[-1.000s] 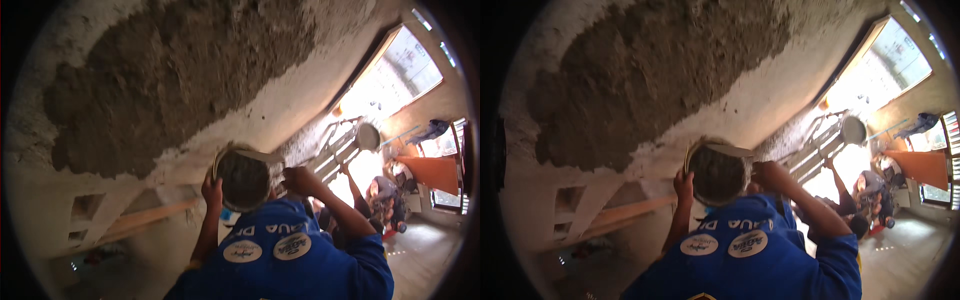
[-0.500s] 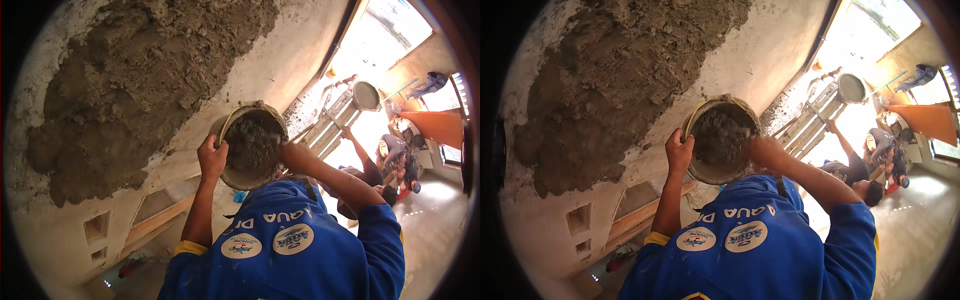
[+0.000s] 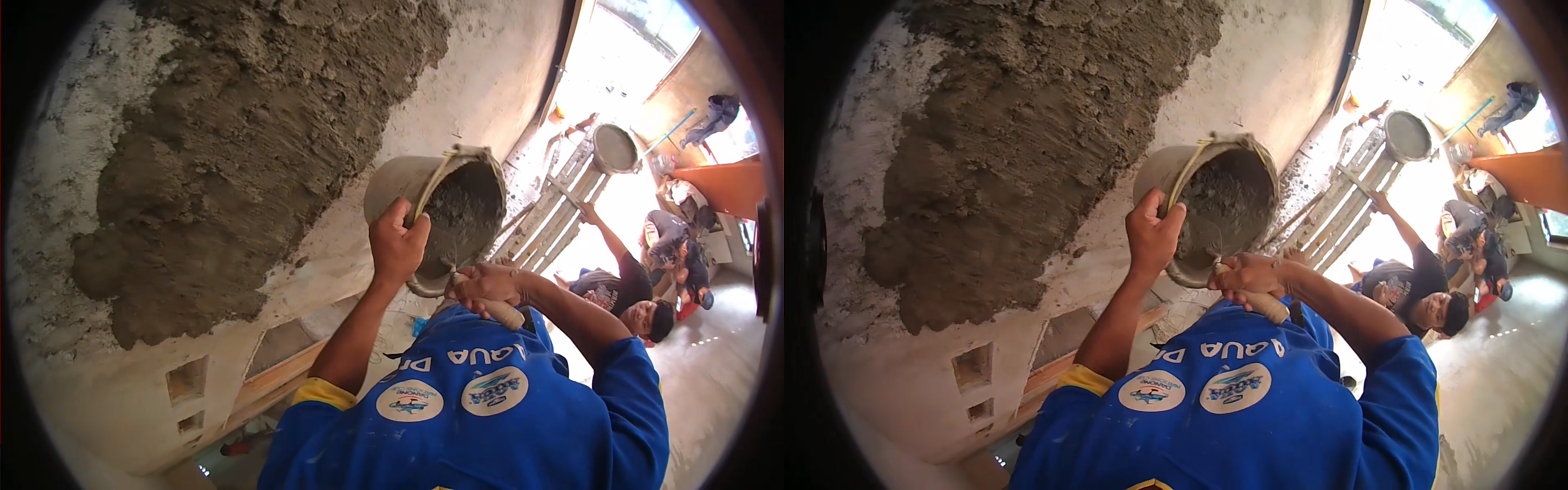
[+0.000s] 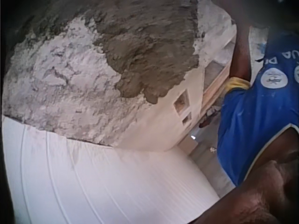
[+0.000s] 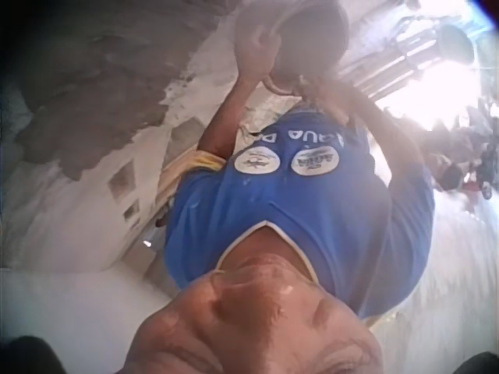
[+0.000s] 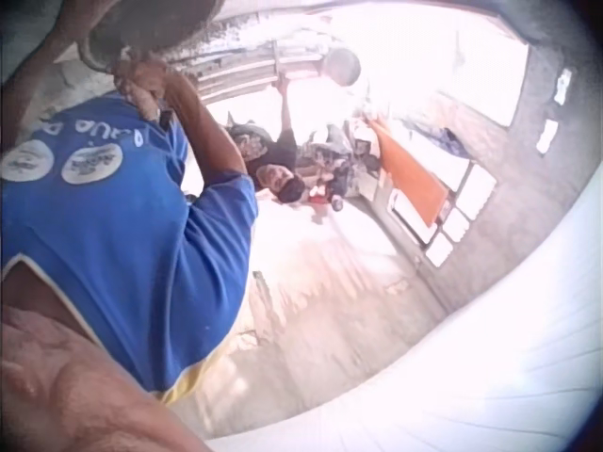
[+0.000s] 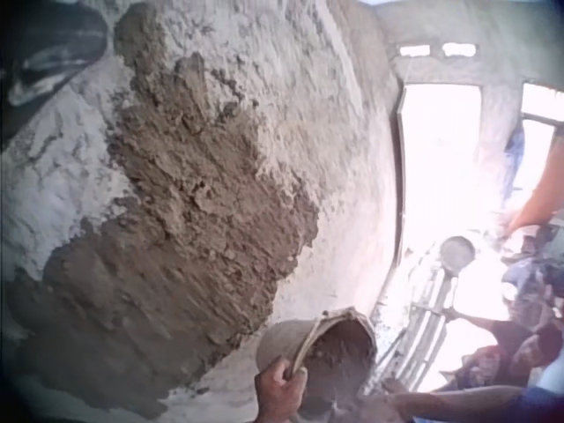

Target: The person applies a cement mixture to an unfinished wall using a trowel and a bucket while standing on a scaffold.

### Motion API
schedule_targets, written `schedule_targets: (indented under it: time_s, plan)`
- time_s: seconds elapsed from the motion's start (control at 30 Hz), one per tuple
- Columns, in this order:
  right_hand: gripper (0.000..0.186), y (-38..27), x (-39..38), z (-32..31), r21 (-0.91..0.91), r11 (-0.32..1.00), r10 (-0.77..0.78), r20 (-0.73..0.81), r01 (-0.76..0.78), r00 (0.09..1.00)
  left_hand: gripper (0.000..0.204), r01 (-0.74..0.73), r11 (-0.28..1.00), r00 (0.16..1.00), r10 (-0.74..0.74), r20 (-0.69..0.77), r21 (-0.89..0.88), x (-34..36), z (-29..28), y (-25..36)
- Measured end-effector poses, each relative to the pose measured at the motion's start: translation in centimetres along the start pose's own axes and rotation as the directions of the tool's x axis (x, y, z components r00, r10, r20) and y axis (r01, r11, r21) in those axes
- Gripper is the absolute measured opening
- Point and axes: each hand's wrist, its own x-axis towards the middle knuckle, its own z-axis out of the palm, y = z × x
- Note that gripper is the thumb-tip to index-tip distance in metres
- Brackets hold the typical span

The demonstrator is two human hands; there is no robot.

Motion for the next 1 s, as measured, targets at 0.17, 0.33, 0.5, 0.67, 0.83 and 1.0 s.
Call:
schedule_targets:
  time_s: [0.17,0.33,0.5,0.67,0.83,1.0]
  plan:
    - [0.023,-0.9,-2.0,-0.1,0.212,0.972,-0.119,0.05,0.106,0.992,0.031,0.094,0.963,0.962,-0.154,-0.225,-0.254,0.4,-0.2,-2.0]
    - [0.028,-7.6,-5.8,2.1,0.252,0.922,-0.268,-0.13,0.293,0.955,0.028,0.3,0.503,0.757,-0.642,-0.118,-0.811,-1.5,-1.1,-7.9]
    - [0.041,-18.6,-11.3,5.7,0.014,0.66,-0.737,-0.181,0.751,0.651,0.029,0.35,0.533,0.568,-0.775,-0.278,-0.77,-6.9,-1.3,-10.7]
    - [0.031,-29.2,-14.1,10.7,-0.417,0.044,-0.954,-0.288,0.908,-0.087,0.024,0.585,0.731,0.514,-0.669,-0.537,-0.351,-13.7,-2.6,-18.2]
    - [0.027,-43.3,-14.3,11.6,-0.62,-0.565,-0.473,-0.298,0.545,-0.829,0.026,0.437,0.856,0.549,-0.498,-0.671,-0.278,-17.4,-5.5,-16.4]
    - [0.026,-48.3,-6.3,11.4,-0.9,0.002,-0.876,0.209,-0.436,-0.434,0.033,0.554,0.809,0.493,-0.51,-0.705,-0.198,-17.6,-7.1,-16.2]
